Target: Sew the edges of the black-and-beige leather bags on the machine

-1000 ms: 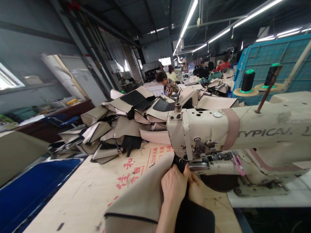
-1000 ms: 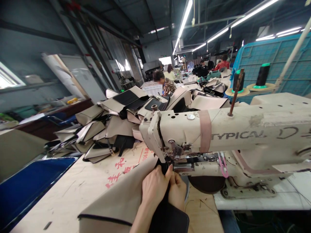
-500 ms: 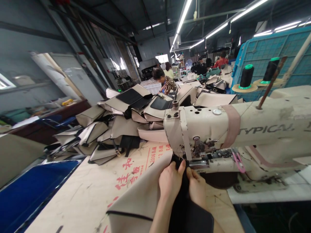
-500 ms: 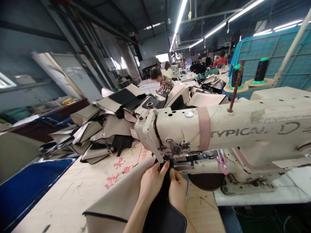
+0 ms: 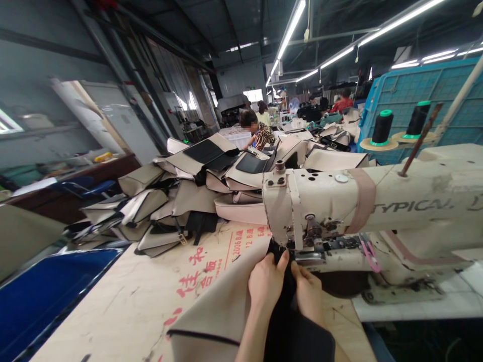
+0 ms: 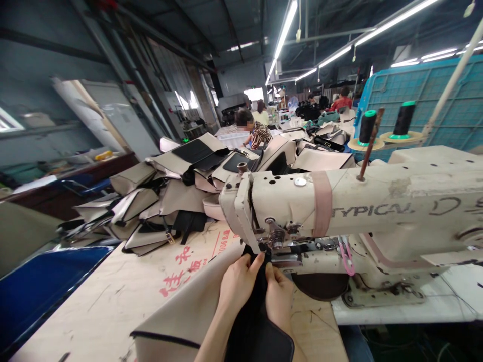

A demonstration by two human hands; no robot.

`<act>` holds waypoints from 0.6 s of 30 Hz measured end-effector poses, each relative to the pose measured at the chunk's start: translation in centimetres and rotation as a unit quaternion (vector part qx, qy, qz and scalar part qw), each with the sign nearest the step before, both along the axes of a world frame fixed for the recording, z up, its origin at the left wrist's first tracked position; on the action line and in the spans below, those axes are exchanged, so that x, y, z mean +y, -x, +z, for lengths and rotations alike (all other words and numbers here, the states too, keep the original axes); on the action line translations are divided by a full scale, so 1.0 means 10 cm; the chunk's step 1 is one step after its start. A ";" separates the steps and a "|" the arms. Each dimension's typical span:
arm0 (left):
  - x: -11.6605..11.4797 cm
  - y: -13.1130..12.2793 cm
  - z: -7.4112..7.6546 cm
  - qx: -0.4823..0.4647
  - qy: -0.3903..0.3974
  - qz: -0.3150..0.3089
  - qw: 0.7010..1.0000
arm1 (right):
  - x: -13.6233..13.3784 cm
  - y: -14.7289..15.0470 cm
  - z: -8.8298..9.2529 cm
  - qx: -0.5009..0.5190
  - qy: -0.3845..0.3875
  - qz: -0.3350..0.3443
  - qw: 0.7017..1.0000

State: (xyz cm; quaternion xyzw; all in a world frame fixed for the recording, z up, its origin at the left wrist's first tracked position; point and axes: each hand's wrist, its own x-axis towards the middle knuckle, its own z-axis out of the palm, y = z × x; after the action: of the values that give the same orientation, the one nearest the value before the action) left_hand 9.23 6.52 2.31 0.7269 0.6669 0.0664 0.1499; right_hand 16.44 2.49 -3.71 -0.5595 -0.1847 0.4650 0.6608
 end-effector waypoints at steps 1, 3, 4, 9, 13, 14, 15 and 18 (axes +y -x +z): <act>0.00 0.00 0.00 -0.001 0.000 0.002 1.000 | 0.00 0.00 0.00 0.001 0.000 0.000 1.000; 0.00 -0.01 0.00 -0.003 -0.004 0.003 1.000 | 0.01 0.00 -0.02 0.003 0.001 0.003 1.000; 0.00 -0.01 0.00 -0.003 -0.006 0.003 1.000 | 0.01 -0.01 -0.03 0.003 0.002 0.005 1.000; 0.01 -0.01 0.01 0.002 -0.007 0.008 1.000 | 0.02 -0.02 -0.07 -0.012 0.010 0.007 1.000; 0.04 -0.01 0.00 -0.002 -0.009 0.009 1.000 | 0.05 0.03 -0.03 -0.046 0.013 0.014 0.999; 0.04 -0.02 0.00 -0.001 -0.009 0.010 1.000 | 0.05 0.04 0.00 -0.059 0.011 0.024 0.998; 0.04 -0.02 0.00 -0.001 -0.010 0.012 1.000 | 0.04 0.02 0.04 -0.074 0.007 0.040 0.996; 0.05 -0.02 -0.01 0.000 -0.010 0.014 1.000 | -0.16 -0.30 0.15 -0.134 -0.007 0.090 0.987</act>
State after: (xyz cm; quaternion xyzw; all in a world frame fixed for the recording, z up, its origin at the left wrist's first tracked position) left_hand 9.41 6.98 2.26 0.7187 0.6767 0.0748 0.1416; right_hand 19.43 0.87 -2.18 -0.5930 -0.3246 0.4423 0.5894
